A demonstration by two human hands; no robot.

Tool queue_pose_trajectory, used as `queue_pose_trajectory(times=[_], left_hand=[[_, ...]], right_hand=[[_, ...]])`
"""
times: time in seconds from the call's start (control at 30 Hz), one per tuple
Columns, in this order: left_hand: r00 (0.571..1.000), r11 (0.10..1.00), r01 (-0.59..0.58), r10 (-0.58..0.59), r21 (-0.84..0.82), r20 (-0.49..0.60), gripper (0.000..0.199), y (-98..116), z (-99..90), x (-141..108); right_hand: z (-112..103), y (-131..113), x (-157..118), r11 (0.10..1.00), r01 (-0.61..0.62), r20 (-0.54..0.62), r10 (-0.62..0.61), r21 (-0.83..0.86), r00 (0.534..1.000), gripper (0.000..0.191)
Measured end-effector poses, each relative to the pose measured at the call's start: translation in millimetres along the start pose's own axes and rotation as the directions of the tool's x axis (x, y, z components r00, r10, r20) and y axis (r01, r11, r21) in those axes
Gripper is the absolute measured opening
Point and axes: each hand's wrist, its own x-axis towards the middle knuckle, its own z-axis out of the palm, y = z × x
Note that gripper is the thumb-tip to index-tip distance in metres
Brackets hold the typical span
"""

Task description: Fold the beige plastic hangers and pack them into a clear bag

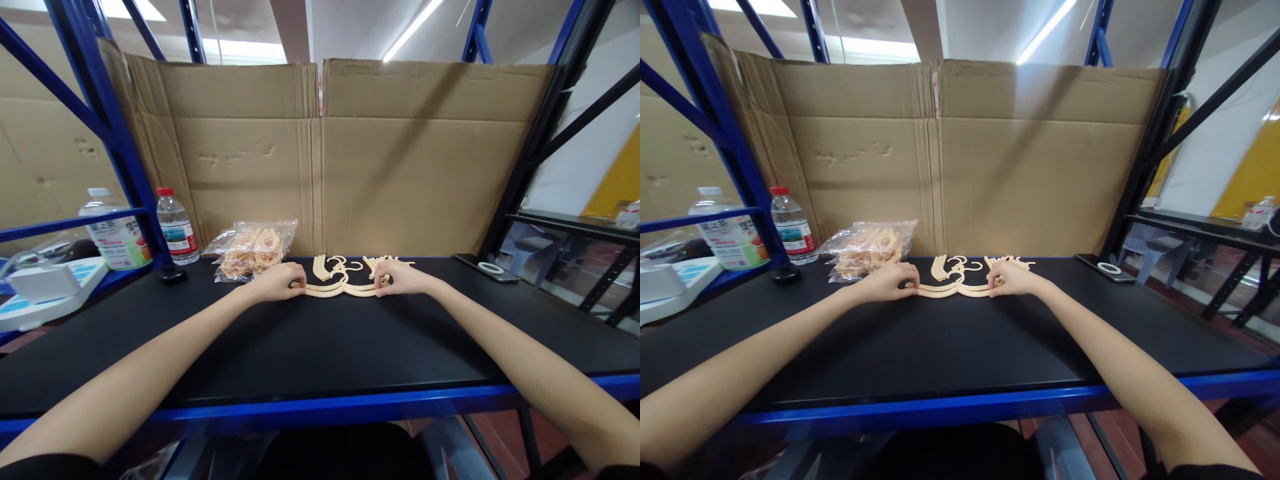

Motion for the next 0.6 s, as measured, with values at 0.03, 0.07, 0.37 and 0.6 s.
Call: queue_pose_trajectory(times=[0.03,0.07,0.37,0.6], left_hand=[[1.0,0.999,-0.003,0.003,0.032,0.005,0.006,1,0.0,0],[1.0,0.998,-0.007,0.006,0.062,0.007,0.007,2,0.0,0],[0.988,0.969,0.153,-0.145,0.194,-0.051,0.021,-3,7.1,30],[0.987,0.954,0.138,-0.155,0.267,0.043,0.023,-17,17.1,57]], right_hand=[[-1,0,0,1.0,-0.002,-0.013,0.002,0.017,1.0,0.011],[-2,0,1,0.999,-0.011,-0.034,0.012,0.032,0.999,0.011],[7,15,48,0.911,-0.213,-0.111,0.185,-0.352,0.976,0.017],[23,14,88,0.835,-0.188,-0.048,0.191,-0.516,0.98,0.02]])
